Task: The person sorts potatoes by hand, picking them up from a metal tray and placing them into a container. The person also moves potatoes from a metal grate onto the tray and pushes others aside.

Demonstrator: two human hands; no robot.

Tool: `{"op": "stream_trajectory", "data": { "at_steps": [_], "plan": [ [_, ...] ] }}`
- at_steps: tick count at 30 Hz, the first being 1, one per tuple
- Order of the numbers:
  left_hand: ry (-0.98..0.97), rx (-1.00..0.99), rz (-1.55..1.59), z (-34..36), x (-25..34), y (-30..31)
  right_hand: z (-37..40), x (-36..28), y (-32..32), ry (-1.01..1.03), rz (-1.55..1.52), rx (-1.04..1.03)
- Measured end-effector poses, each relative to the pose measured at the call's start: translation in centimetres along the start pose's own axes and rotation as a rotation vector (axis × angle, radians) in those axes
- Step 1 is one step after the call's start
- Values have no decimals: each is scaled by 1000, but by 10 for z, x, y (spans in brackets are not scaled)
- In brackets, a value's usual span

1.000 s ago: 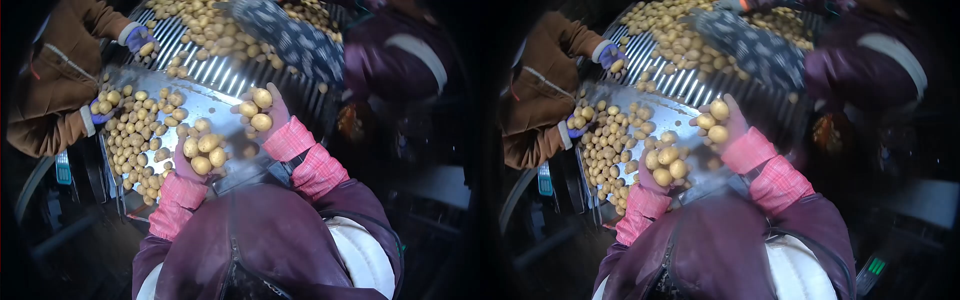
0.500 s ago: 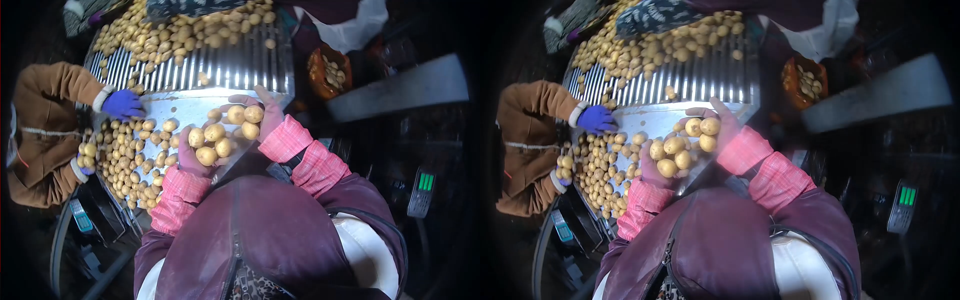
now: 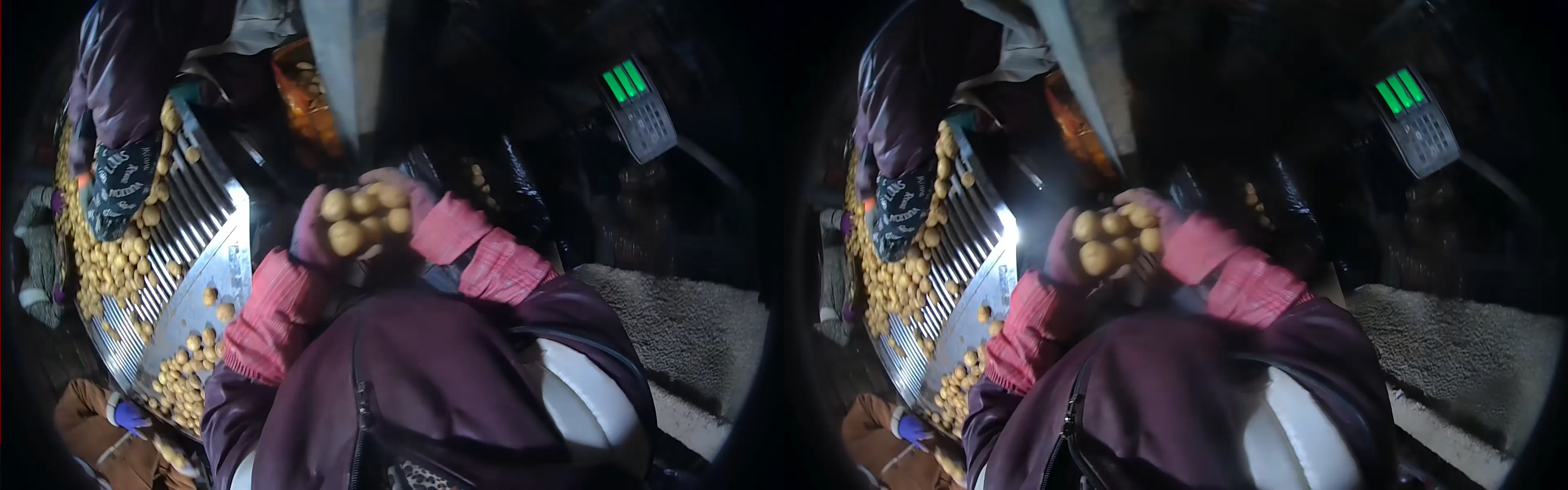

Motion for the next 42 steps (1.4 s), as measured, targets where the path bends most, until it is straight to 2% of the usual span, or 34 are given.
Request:
{"op": "stream_trajectory", "data": {
  "at_steps": [1,2,3,5,7,9,10,11,12,13,15,17,19,20,23,24,26,27,29,31,32,33,34,37,40,42],
  "plan": [
    [-4,-38,-41,-30,-10,-1,5,-2,31,-59,-13,78],
    [-24,-70,-221,-55,-23,7,16,10,53,-231,-208,109],
    [62,-81,-159,-64,-36,-8,26,21,71,-407,-411,136],
    [236,-86,-39,-79,-63,-40,48,28,102,-734,-891,426],
    [292,64,-108,-83,-79,-40,69,94,153,-638,-758,614],
    [315,-45,-160,-89,-80,-41,102,132,186,-856,-705,808],
    [291,-80,-194,-86,-77,-32,108,111,195,-849,94,472],
    [219,-44,-210,-83,-76,-21,118,86,202,-811,949,256],
    [199,-35,-235,-78,-67,-17,120,138,203,-851,139,462],
    [212,-34,-203,-76,-64,-3,125,187,202,-863,-620,776],
    [3,61,-426,-52,-24,15,115,277,220,-907,-600,725],
    [-250,21,-678,-29,5,37,64,231,188,-920,-203,663],
    [-358,85,-691,24,28,47,2,176,121,-646,-35,401],
    [-442,185,-564,47,32,62,-29,146,73,-549,-25,219],
    [-611,324,-704,109,27,112,-78,82,-65,-215,-113,-299],
    [-605,398,-626,142,25,112,-81,28,-113,69,136,-394],
    [-888,554,-792,191,22,140,-71,-35,-207,595,412,-531],
    [-1018,636,-871,213,18,152,-66,-49,-245,815,439,-589],
    [-1112,860,-1087,248,13,170,-66,-47,-309,815,818,-844],
    [-1186,1022,-1241,282,0,189,-59,-36,-361,993,951,-893],
    [-1214,1078,-1283,295,-6,199,-57,-26,-381,931,1074,-944],
    [-1236,1135,-1323,306,-7,204,-55,-27,-400,774,1153,-1064],
    [-1315,1167,-1453,319,-5,193,-54,-15,-417,746,1144,-1125],
    [-1331,1188,-1566,333,-7,202,-33,-1,-450,707,1201,-1187],
    [-1115,1219,-1668,338,4,207,-14,5,-484,718,1221,-1192],
    [-1077,1274,-1751,349,3,217,-7,14,-501,683,1097,-1201]
  ]
}}
Point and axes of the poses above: each hand's wrist, its own z-axis away from the middle knuckle, its own y-axis out of the back of the hand, x = y × z, the point moved 8 cm from there along -z, towards the middle knuckle, and after that the axes turned 5 degrees about z, right-handed, at the moved point
